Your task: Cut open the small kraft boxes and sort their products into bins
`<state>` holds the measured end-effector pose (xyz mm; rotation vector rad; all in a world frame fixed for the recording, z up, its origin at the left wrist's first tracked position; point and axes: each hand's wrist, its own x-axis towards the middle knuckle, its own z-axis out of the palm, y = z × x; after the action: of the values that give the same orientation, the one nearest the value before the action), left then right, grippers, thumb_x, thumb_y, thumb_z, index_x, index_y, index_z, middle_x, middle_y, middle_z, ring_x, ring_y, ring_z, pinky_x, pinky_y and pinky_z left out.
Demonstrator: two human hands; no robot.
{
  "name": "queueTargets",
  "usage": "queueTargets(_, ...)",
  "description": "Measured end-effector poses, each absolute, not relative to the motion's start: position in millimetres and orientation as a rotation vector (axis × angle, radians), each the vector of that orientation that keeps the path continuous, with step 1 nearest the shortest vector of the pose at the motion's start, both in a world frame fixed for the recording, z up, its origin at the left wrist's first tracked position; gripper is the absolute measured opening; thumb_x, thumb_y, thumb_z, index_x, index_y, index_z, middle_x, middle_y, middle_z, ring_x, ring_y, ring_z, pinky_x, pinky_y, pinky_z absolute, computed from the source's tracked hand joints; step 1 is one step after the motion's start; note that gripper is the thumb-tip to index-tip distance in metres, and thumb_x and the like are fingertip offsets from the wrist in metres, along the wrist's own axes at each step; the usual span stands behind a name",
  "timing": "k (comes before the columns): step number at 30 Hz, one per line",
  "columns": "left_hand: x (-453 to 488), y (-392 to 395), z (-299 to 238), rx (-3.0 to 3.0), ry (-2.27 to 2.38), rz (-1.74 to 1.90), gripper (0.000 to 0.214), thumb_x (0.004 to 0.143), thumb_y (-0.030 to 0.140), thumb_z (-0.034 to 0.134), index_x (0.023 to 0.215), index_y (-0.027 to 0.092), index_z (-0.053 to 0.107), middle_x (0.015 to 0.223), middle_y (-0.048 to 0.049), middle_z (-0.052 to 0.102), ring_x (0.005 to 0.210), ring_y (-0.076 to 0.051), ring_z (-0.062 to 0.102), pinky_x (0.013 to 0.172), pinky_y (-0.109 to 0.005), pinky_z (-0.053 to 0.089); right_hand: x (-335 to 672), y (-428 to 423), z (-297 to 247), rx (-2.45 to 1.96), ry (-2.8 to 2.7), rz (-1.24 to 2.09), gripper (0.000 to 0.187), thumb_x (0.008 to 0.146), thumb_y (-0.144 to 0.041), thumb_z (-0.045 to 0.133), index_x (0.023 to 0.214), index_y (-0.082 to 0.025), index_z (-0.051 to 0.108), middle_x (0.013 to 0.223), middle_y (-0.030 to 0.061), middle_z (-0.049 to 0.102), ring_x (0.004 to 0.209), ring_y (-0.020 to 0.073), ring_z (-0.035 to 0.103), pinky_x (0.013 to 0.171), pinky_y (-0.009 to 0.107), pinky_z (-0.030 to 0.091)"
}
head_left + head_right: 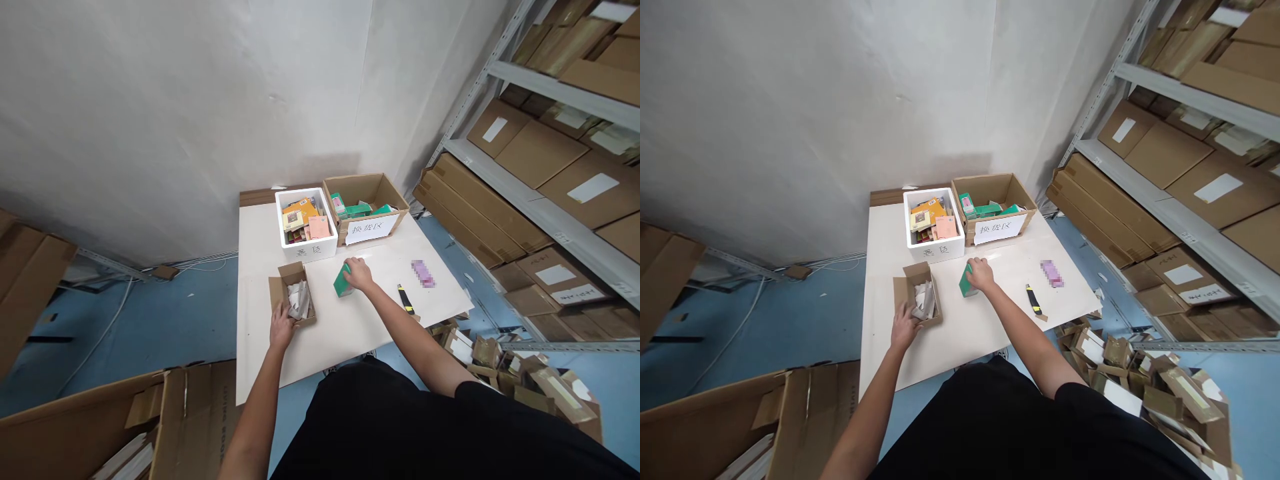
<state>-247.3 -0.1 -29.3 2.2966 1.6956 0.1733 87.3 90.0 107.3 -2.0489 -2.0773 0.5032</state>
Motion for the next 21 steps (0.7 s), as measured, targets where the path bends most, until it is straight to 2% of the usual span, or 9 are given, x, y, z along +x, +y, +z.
queueTargets(6,-258,-8,-13,2.255,1.657,0.267,0.007,0.076,0.027,0.081,0.082,0.026,0.080,0.144,-0.0097,0.065,0.158,-0.042,0.030,0.120,-0.058,0.043,91,61,26,-2.186,-2.017,0.705,0.040,0.095,-0.025,0.064,0.134,-0.021,0.064,0.143,0.0130,0.059,0.139,0.0308,0.041,0.105,0.037,0.046)
queueTargets(8,-258,-11,-4,2.239,1.677,0.351,0.011,0.081,0.032,0.077,0.090,0.027,0.080,0.142,-0.0104,0.065,0.155,-0.041,0.034,0.118,-0.056,0.045,98,53,14,-2.113,-1.946,0.737,0.047,0.094,-0.030,0.066,0.140,-0.022,0.062,0.153,0.0128,0.052,0.146,0.0298,0.038,0.111,0.038,0.044)
queueTargets(10,-252,-12,5,2.210,1.732,0.491,0.020,0.089,0.037,0.069,0.103,0.027,0.079,0.138,-0.0112,0.066,0.151,-0.038,0.040,0.119,-0.054,0.045,108,47,11,-2.022,-1.860,0.778,0.057,0.094,-0.035,0.066,0.148,-0.023,0.056,0.159,0.0125,0.047,0.144,0.0288,0.044,0.112,0.040,0.044)
queueTargets(13,-222,-3,20,2.115,1.828,0.708,0.033,0.099,0.038,0.055,0.124,0.025,0.074,0.132,-0.0133,0.066,0.139,-0.033,0.052,0.119,-0.048,0.044,120,39,12,-2.012,-1.734,0.915,0.062,0.092,-0.037,0.066,0.152,-0.027,0.052,0.154,0.0103,0.053,0.119,0.0246,0.064,0.102,0.038,0.051)
queueTargets(15,-185,9,28,2.059,1.818,0.754,0.039,0.102,0.034,0.050,0.134,0.024,0.069,0.131,-0.0136,0.066,0.131,-0.031,0.057,0.114,-0.044,0.047,122,35,13,-2.071,-1.700,0.971,0.064,0.090,-0.037,0.069,0.151,-0.027,0.054,0.147,0.0094,0.059,0.104,0.0219,0.069,0.097,0.035,0.053)
queueTargets(18,-120,32,33,2.060,1.615,0.635,0.045,0.101,0.031,0.050,0.145,0.026,0.061,0.135,-0.0101,0.065,0.126,-0.027,0.062,0.105,-0.037,0.052,117,32,15,-2.113,-1.711,0.820,0.065,0.090,-0.033,0.068,0.153,-0.024,0.052,0.141,0.0094,0.064,0.110,0.0230,0.068,0.099,0.034,0.052)
queueTargets(21,-64,53,30,2.018,1.486,0.422,0.056,0.096,0.032,0.058,0.152,0.024,0.053,0.144,-0.0118,0.060,0.126,-0.028,0.063,0.103,-0.037,0.052,112,34,18,-2.108,-1.693,0.688,0.061,0.096,-0.023,0.056,0.156,-0.025,0.048,0.133,0.0073,0.070,0.115,0.0221,0.068,0.101,0.033,0.051)
